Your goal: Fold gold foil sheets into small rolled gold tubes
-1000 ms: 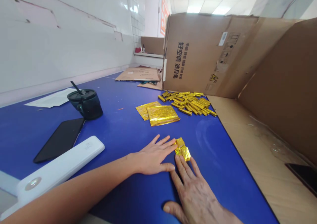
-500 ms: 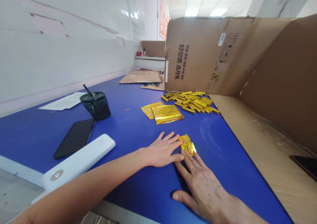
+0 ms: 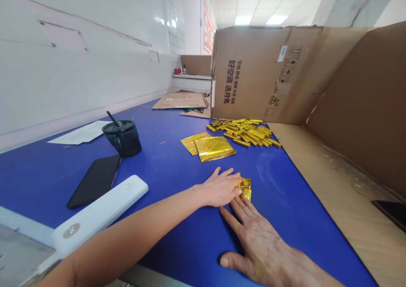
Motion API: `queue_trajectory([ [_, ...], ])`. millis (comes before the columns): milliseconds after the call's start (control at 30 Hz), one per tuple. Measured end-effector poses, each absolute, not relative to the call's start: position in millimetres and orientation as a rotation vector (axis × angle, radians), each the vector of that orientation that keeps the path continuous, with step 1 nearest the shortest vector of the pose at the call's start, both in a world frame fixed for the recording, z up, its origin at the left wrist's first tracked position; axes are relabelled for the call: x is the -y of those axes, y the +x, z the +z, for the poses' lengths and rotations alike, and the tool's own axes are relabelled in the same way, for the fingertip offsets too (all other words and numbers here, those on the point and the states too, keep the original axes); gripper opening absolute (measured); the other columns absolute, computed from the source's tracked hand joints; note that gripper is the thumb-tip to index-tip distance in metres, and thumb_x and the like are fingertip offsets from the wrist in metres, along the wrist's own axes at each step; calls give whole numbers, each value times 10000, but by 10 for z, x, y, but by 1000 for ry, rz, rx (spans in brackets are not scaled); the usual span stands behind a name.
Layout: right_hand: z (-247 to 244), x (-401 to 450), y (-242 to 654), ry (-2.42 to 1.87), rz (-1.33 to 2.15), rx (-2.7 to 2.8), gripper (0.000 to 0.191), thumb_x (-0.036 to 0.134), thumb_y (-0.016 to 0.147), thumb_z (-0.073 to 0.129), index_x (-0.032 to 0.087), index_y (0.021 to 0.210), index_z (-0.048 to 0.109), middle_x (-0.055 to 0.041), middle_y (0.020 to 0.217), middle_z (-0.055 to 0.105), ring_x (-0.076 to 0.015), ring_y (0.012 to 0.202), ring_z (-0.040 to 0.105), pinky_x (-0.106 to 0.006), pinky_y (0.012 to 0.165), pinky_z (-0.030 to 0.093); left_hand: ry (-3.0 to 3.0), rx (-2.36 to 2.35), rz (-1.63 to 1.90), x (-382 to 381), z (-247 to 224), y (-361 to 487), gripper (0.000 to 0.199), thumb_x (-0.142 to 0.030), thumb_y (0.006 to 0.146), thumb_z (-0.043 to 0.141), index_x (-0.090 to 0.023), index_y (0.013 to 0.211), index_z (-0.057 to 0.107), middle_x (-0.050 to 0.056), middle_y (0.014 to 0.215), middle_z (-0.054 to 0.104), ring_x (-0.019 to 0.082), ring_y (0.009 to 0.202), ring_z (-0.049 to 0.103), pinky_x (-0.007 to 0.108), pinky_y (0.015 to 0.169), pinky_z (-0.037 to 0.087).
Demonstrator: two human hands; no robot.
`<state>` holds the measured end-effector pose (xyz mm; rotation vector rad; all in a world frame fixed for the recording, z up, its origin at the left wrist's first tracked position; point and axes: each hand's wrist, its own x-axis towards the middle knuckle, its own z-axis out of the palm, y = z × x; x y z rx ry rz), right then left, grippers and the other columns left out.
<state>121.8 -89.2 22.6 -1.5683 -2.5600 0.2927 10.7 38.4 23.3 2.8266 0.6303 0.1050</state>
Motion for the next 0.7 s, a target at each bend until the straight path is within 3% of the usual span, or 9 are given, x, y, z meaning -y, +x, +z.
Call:
queue_trajectory([
  [100,286,901,1249,-1558,341,2558,791,624,671,472,172,1300,314,-136,1392,186,-308,1262,84,-461,1006,130,2797,-639,161,-406,193,137,353,-330,881,256,-235,1187,403,30,1332,328,222,1247,199,517,958,166],
  [200,434,866,1350,-1492,462,2503,565,538,755,441,212,1216,444,-94,1288,412,-255,1207,296,-435,1008,142,2798,-657,214,-419,143,121,368,-402,863,312,-241,1175,423,55,1338,313,233,1251,185,500,964,167],
  [267,537,771,1458,-1494,492,2348,365,422,826,396,229,1104,536,-40,1087,589,-187,1043,491,-364,970,252,2815,-681,237,-412,117,110,411,-443,832,374,-232,1182,416,85,1349,280,252,1256,159,495,963,168],
  [333,593,603,1580,-1587,449,2169,288,328,852,351,223,956,598,-20,929,638,-155,862,567,-273,790,408,2841,-711,262,-389,111,113,424,-458,811,410,-226,1164,429,98,1346,273,269,1252,159,491,959,172],
  [400,582,385,1688,-1727,327,2096,254,298,823,383,196,868,612,-28,829,635,-161,764,570,-262,698,423,2866,-794,316,-351,131,129,436,-472,787,443,-202,1131,450,111,1297,336,283,1212,242,475,938,214],
  [533,447,2,1795,-1889,282,2127,280,251,747,452,171,976,592,-48,876,598,-168,798,546,-256,689,388,2870,-1100,387,-266,214,167,498,-544,698,518,-121,962,522,122,978,525,281,938,465,406,775,355],
  [700,358,-137,1810,-1877,391,2148,175,270,620,577,198,778,595,-2,717,567,-145,649,511,-239,581,356,2902,-1029,313,-230,248,185,306,-453,745,493,-156,809,533,71,835,542,242,829,489,361,711,362],
])
